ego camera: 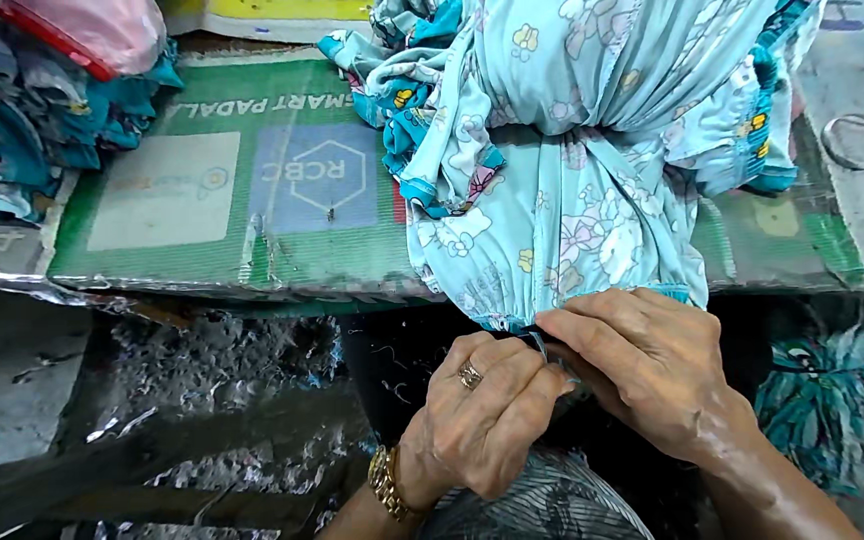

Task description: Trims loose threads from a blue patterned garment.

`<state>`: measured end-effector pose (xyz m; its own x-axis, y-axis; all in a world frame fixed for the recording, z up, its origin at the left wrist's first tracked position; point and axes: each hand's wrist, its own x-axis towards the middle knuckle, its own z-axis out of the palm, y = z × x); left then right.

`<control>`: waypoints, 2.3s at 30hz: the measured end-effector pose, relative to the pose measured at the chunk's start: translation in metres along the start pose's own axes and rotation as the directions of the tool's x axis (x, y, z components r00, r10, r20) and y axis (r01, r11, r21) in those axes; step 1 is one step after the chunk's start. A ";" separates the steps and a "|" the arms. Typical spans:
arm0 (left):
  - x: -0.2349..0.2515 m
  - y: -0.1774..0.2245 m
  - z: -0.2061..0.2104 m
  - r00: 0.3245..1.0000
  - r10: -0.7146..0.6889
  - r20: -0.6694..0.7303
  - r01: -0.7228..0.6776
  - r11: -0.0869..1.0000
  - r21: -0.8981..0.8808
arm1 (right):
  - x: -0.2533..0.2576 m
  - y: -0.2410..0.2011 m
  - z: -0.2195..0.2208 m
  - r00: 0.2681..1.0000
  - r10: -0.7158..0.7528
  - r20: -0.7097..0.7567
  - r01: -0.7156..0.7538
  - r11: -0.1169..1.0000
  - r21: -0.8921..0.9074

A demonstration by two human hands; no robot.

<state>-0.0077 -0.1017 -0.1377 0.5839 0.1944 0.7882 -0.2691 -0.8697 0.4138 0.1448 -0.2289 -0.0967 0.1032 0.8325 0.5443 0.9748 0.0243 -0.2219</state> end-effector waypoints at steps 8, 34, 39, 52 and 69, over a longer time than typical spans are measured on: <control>-0.008 0.024 -0.034 0.990 -0.029 0.141 0.049 0.988 -0.146 | -0.016 -0.010 -0.016 0.946 -0.031 0.322 0.013 0.998 0.058; 0.070 0.012 0.010 0.605 -0.789 0.101 0.371 0.168 -0.913 | 0.038 0.014 -0.010 0.947 0.299 -0.115 -0.248 0.911 0.328; 0.091 0.003 0.000 0.659 -0.741 0.130 0.344 0.142 -0.928 | 0.042 -0.002 -0.015 0.916 0.324 -0.236 -0.258 0.927 0.271; 0.084 0.004 0.004 0.665 -0.714 0.221 0.379 0.068 -0.923 | 0.041 -0.005 -0.025 0.877 0.476 -0.065 -0.298 0.645 0.704; 0.073 0.007 0.017 0.714 -0.681 0.162 0.343 0.139 -0.929 | 0.036 0.005 -0.021 0.902 0.431 -0.006 -0.228 0.490 0.841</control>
<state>0.0463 -0.1016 -0.0851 0.7241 0.6579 0.2072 -0.5484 0.3670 0.7514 0.1576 -0.2103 -0.0615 0.5145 0.7582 0.4006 0.2876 0.2876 -0.9135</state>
